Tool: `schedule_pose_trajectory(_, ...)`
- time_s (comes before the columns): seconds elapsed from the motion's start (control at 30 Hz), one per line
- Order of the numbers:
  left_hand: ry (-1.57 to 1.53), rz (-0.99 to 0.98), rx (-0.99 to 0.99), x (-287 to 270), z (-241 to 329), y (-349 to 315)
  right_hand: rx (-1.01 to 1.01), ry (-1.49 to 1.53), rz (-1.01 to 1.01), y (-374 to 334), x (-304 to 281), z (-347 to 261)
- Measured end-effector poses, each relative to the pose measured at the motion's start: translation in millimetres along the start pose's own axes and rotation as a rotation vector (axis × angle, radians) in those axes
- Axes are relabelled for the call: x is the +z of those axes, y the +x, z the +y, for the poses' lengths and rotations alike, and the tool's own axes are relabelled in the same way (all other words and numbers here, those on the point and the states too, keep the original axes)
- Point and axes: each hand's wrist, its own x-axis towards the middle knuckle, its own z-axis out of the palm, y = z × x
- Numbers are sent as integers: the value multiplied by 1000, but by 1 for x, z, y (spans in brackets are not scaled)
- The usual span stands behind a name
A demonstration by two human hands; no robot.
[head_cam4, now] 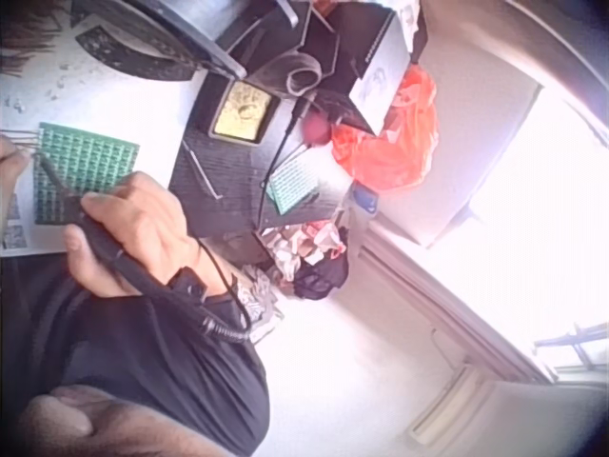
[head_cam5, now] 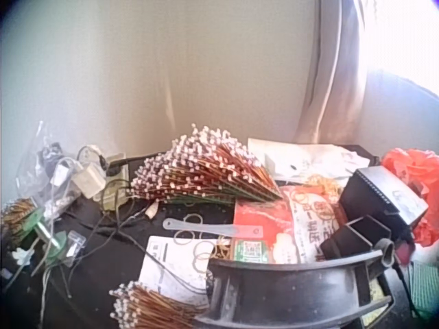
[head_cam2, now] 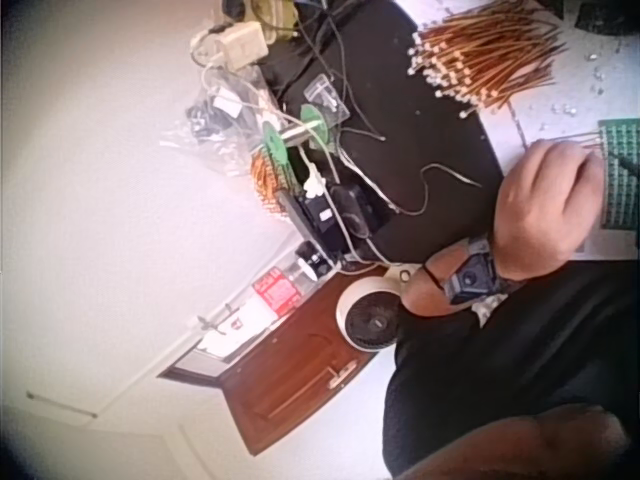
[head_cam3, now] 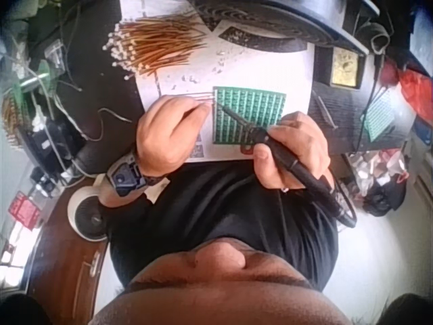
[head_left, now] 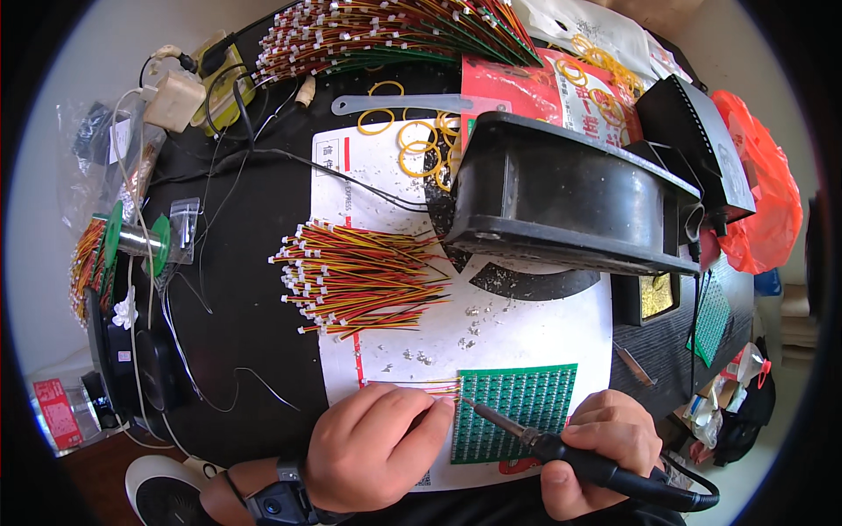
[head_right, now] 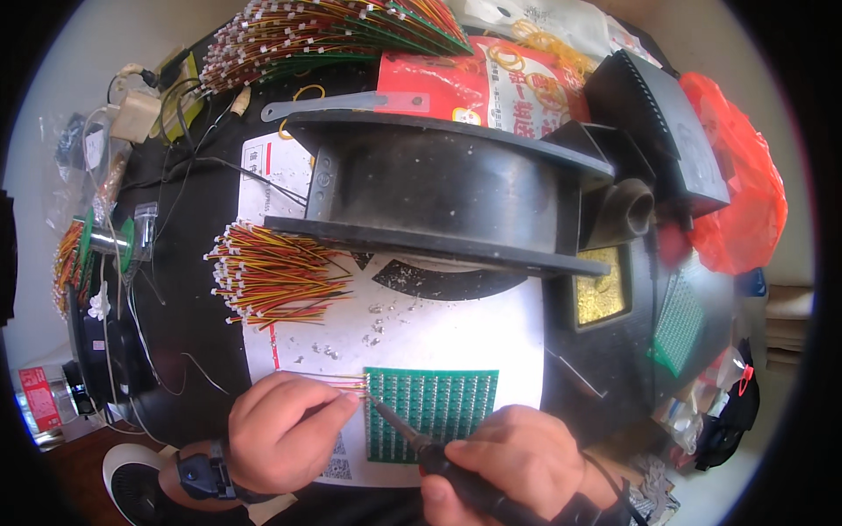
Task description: Soldering electronic components onto a printed circuit board.
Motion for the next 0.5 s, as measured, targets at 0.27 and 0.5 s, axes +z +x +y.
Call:
schedule_pose_trajectory(0.27,-4,-8,16,0,-4,-1,7,-12,-19,-1,3,3)
schedule_pose_trajectory(0.5,-6,-19,21,-1,-5,-1,0,-16,-16,0,3,3)
